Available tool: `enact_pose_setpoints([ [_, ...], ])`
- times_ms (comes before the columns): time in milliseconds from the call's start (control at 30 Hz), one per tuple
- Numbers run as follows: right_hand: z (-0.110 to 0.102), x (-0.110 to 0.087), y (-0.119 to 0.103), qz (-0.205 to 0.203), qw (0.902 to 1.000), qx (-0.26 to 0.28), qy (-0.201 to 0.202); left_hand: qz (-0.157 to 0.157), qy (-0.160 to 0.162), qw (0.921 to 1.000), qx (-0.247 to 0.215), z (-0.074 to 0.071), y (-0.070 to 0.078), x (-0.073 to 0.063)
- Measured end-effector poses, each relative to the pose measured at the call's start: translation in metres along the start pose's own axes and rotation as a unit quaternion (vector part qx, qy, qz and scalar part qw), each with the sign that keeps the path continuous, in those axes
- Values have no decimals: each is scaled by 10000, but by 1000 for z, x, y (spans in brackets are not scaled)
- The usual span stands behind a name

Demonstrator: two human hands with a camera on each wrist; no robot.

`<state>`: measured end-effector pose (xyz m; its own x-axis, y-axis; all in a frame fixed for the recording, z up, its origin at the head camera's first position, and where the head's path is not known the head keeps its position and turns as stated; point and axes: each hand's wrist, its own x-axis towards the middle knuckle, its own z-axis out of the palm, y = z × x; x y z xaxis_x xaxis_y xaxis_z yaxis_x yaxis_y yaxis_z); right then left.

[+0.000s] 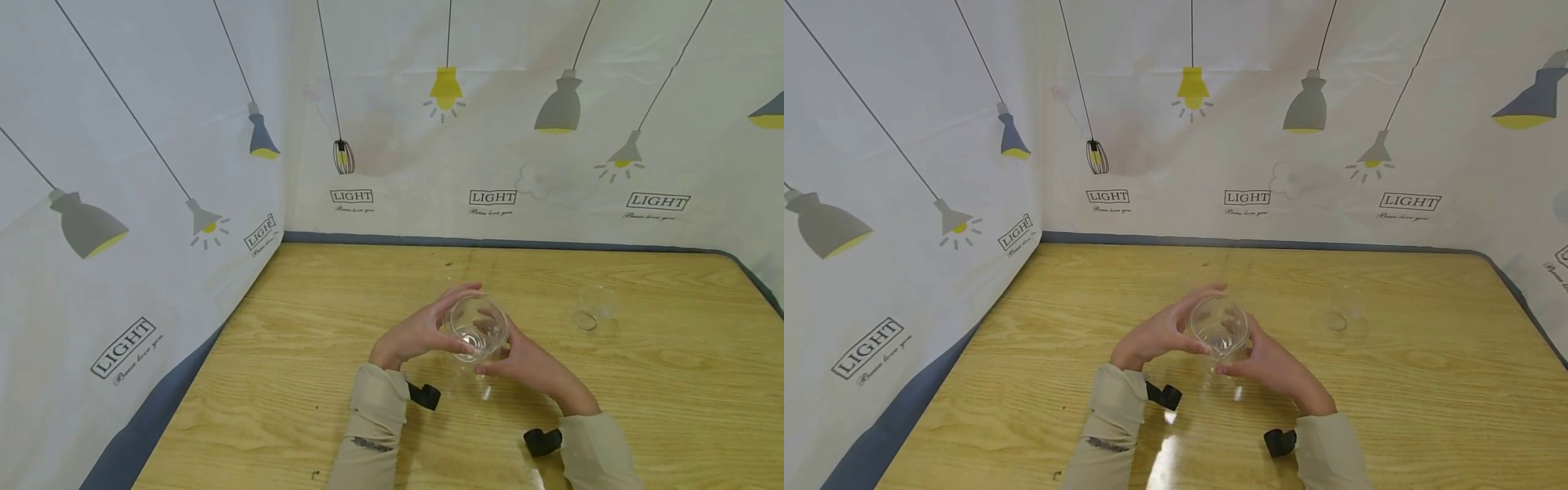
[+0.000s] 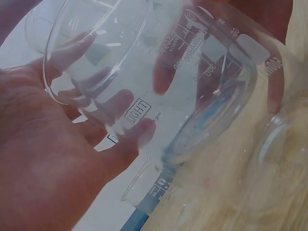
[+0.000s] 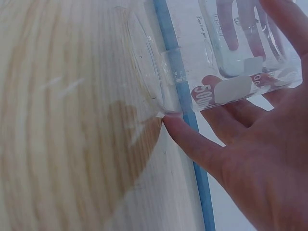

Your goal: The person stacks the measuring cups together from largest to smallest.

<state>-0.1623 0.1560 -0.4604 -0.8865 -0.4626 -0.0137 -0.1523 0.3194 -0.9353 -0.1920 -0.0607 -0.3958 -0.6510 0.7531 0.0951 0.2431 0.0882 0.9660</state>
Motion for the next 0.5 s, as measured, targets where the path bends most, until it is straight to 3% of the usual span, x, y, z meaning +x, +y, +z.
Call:
enact_pose_setpoints([
  [333,0,1,1,13,10000,-4,-9,-29,20,10000,35,0,-2,-1],
  [500,0,1,0,22,10000,28,-12,-86,51,9999,26,-1,-14,2],
])
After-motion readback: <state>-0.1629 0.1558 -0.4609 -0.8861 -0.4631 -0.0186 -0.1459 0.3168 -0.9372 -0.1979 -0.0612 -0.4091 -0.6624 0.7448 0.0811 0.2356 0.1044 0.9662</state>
